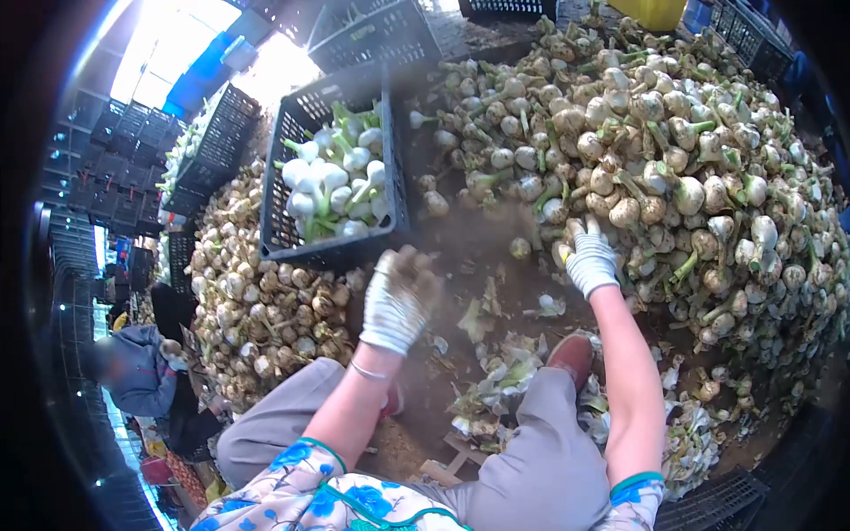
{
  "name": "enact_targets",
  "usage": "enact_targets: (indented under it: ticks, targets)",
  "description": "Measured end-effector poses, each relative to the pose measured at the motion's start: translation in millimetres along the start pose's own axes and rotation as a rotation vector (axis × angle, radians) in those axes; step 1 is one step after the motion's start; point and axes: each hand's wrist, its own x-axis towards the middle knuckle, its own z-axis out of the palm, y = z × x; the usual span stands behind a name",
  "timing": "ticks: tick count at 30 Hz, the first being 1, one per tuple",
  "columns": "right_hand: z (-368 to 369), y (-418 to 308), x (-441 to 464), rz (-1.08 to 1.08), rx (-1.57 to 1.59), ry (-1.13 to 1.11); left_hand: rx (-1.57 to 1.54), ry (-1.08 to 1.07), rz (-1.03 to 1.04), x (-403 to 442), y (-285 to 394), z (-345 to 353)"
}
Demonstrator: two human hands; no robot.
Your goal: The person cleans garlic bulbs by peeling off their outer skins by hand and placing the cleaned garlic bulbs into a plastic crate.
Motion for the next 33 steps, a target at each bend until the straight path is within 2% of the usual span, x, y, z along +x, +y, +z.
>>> enact_targets:
  ticks: [2, 4, 6, 7, 8, 9, 10, 11, 12, 14, 16, 17, 18, 20, 22, 24, 26, 28, 29, 30, 31, 32, 33]
  targets:
    - [14.4, 8.8, 19.1, -0.018, 0.034, -0.105, 0.108, 0.041, -0.141, -1.3, -14.1, -7.7]
    - [23.1, 12.4, 27.6, 0.021, 0.111, -0.045, 0.351, 0.117, -0.183, -4.4, -24.7, -15.0]
    - [24.6, 6.9, 19.9, 0.069, 0.315, 0.085, 0.506, 0.054, -0.230, 0.8, -30.7, -20.2]
    - [22.9, 2.9, 9.7, 0.005, 0.392, 0.190, 0.662, 0.034, -0.170, -2.8, -37.1, -19.4]
    - [62.8, 9.7, 8.3, 0.107, 1.194, 0.159, 0.695, -0.059, -0.149, -1.5, -45.7, -19.1]
    - [10.7, -24.2, -16.9, 0.305, 1.481, -0.098, 0.759, -0.085, -0.067, -2.6, -58.0, -10.2]
    - [-11.1, -46.4, -42.7, 0.392, 1.579, -0.250, 0.826, -0.113, 0.019, -2.7, -73.1, -0.6]
    - [-10.1, -59.7, -62.0, 0.336, 1.613, -0.213, 0.795, -0.238, 0.109, 5.6, -93.6, -7.2]
    - [-3.6, -61.3, -76.0, 0.266, 1.578, -0.218, 0.852, -0.234, 0.234, 6.2, -107.8, -1.2]
    - [-5.3, -49.5, -88.8, 0.084, 1.335, -0.090, 0.664, -0.226, 0.160, 1.9, -116.6, 5.7]
    - [-35.7, -37.4, -84.7, 0.087, 1.228, -0.200, 0.673, -0.342, 0.112, -6.8, -115.9, 6.1]
    - [-37.1, -32.4, -84.4, 0.099, 1.306, -0.340, 0.767, -0.368, 0.139, -7.0, -117.8, 2.8]
    - [-38.5, -32.2, -86.5, 0.100, 1.268, -0.383, 0.771, -0.368, 0.132, -8.4, -118.5, 0.1]
    - [-55.8, -31.0, -93.0, 0.142, 1.307, -0.492, 0.619, -0.359, -0.095, -10.3, -117.5, -1.8]
    - [-59.8, -27.9, -101.4, 0.155, 1.300, -0.466, 0.534, -0.337, -0.192, -10.7, -118.8, 1.3]
    - [-60.8, -19.7, -110.2, 0.134, 1.253, -0.454, 0.415, -0.323, -0.395, -12.6, -117.5, 6.1]
    - [-58.2, -14.3, -119.0, 0.151, 1.431, -0.421, 0.379, -0.213, -0.429, -11.3, -122.9, 15.6]
    - [-60.5, -8.4, -123.4, 0.136, 1.422, -0.444, 0.298, -0.088, -0.535, -11.4, -126.8, 20.0]
    - [-59.3, -6.2, -124.0, 0.194, 1.513, -0.466, 0.238, -0.192, -0.648, 5.6, -130.7, -5.1]
    - [-59.2, -4.3, -125.9, 0.261, 1.600, -0.479, 0.281, -0.160, -0.659, 7.3, -132.3, -1.0]
    - [-66.3, -0.9, -126.0, 0.384, 1.502, -0.556, 0.427, -0.163, -0.584, 6.7, -134.1, 5.0]
    - [-60.9, 1.4, -128.0, 0.265, 1.613, -0.540, 0.567, -0.184, -0.512, 4.3, -133.7, 15.8]
    - [-46.7, 6.4, -130.5, 0.257, 1.434, -0.494, 0.712, -0.290, -0.448, 9.7, -134.8, 12.8]
